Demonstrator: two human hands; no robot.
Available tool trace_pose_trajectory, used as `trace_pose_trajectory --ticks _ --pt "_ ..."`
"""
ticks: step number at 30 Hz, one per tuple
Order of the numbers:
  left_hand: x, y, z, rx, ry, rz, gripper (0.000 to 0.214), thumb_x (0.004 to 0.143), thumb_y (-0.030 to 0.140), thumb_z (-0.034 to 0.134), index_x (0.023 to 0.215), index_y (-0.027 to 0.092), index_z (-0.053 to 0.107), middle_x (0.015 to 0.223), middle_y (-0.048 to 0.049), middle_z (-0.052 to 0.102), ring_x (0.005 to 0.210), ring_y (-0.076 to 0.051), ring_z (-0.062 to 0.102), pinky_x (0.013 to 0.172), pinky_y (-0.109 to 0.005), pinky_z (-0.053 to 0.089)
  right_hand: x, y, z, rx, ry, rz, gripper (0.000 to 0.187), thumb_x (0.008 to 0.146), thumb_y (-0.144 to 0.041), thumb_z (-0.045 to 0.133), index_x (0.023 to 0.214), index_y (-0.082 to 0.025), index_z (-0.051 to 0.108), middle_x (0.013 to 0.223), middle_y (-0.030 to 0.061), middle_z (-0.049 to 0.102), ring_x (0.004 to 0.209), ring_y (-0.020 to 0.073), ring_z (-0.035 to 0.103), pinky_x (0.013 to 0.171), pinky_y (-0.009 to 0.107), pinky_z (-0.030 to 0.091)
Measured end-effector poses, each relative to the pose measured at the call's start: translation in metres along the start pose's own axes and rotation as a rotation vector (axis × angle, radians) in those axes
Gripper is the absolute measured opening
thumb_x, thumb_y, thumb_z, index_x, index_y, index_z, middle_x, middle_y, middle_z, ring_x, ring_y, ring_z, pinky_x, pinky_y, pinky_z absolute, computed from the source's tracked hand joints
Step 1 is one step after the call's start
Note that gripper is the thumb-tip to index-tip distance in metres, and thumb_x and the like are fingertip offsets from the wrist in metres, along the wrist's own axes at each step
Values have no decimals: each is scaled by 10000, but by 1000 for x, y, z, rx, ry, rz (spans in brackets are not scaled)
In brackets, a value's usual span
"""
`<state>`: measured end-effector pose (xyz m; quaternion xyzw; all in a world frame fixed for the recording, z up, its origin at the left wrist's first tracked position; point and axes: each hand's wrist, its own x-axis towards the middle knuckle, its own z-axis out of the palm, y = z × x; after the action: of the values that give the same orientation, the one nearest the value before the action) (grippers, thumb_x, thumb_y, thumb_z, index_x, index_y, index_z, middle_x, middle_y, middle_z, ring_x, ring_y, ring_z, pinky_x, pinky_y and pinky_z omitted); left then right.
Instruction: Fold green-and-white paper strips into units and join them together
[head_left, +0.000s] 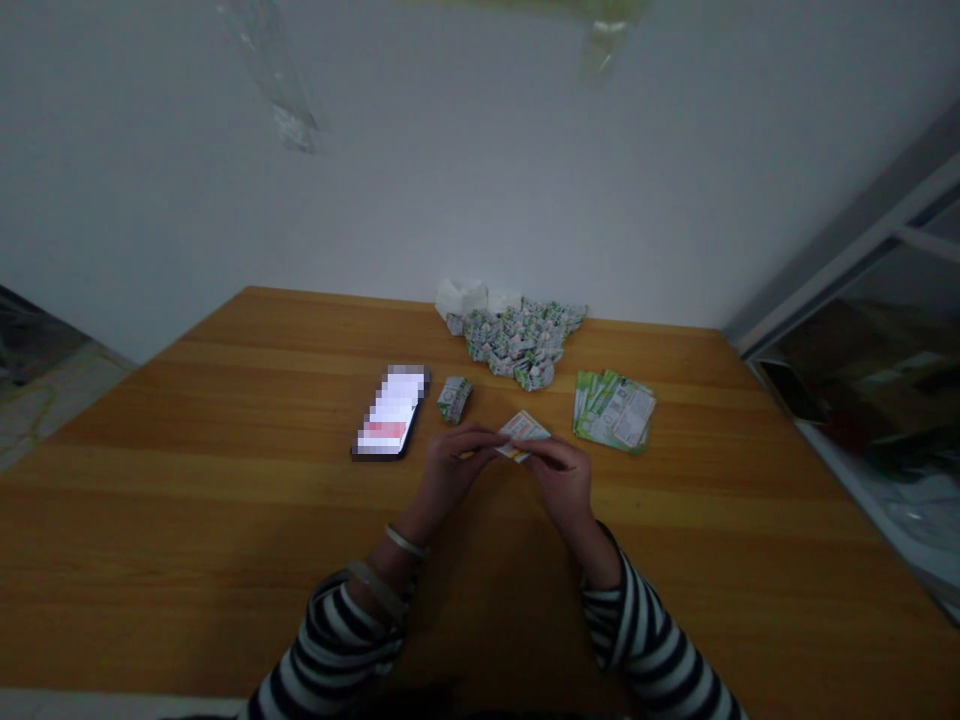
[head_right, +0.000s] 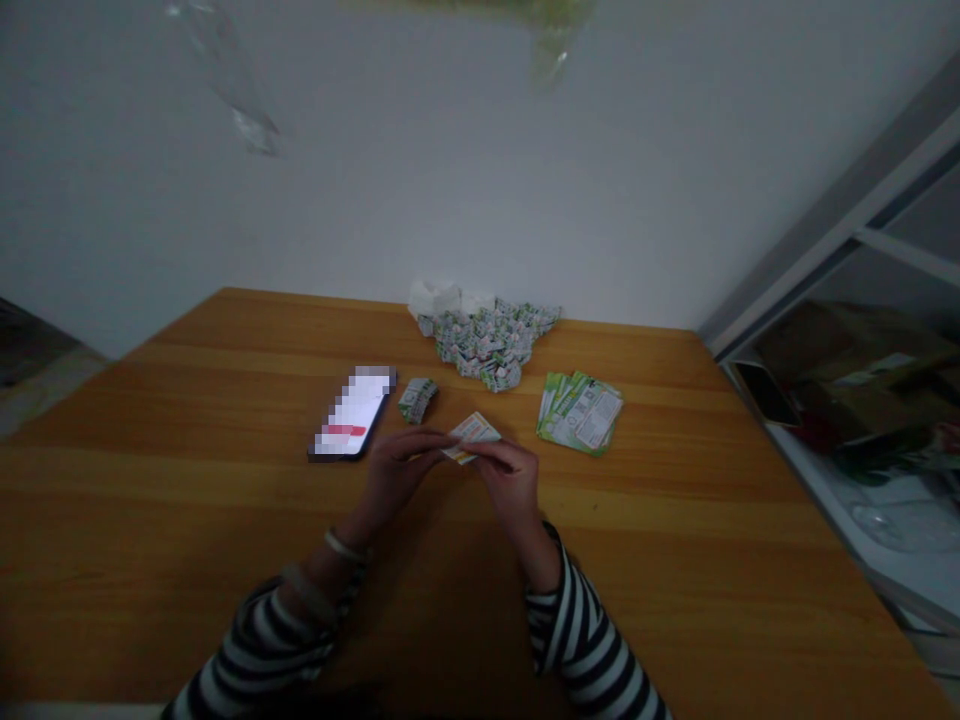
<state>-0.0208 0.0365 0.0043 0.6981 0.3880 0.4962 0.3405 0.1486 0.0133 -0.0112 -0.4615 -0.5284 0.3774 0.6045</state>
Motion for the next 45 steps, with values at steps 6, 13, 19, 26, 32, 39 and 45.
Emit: trace_pose_trajectory --ticks 6,13,19,26,32,39,45 --pt "-1 2 8 -97 99 -150 95 707 190 758 798 203 780 806 -51 767 741 -185 706 710 -279 556 1 -1 4 50 59 82 115 689 -142 700 727 -224 771 745 26 756 689 167 692 664 271 546" --pt "-3 7 25 -401 201 -530 179 709 299 759 812 154 773 787 -55 771 723 -187 713 723 -301 580 -1 4 13 194 175 226 135 707 -304 760 695 -176 721 702 28 733 659 159 664 672 289 526" --pt "-4 4 30 -525 234 -566 330 723 352 758 989 157 741 906 -61 769 756 -184 722 751 -313 589 -1 2 20 189 272 241 232 689 -336 777 622 -155 649 623 5 667 596 135 598 609 267 485" --pt "-5 2 33 -443 247 -560 303 743 394 732 926 154 754 890 -61 767 771 -191 720 745 -312 592 -3 3 25 166 331 236 261 696 -367 761 626 -151 633 634 16 664 604 144 595 622 279 482" --pt "-6 5 34 -407 259 -563 295 759 399 713 890 136 741 831 -61 762 713 -179 711 711 -302 586 -6 3 30 110 381 244 273 692 -388 757 646 -145 641 629 21 665 601 155 605 605 280 486" --pt "-6 4 35 -362 326 -492 287 771 389 697 918 143 713 845 -54 742 717 -167 698 704 -291 576 -3 6 28 141 295 215 317 716 -335 746 951 -177 604 887 34 678 773 171 642 686 287 523" --pt "-5 8 34 -295 280 -420 371 801 377 665 1092 160 585 653 8 662 600 -135 646 598 -237 523 1 6 20 186 79 248 483 810 -380 641 1248 -215 520 924 37 669 707 165 616 633 289 521"
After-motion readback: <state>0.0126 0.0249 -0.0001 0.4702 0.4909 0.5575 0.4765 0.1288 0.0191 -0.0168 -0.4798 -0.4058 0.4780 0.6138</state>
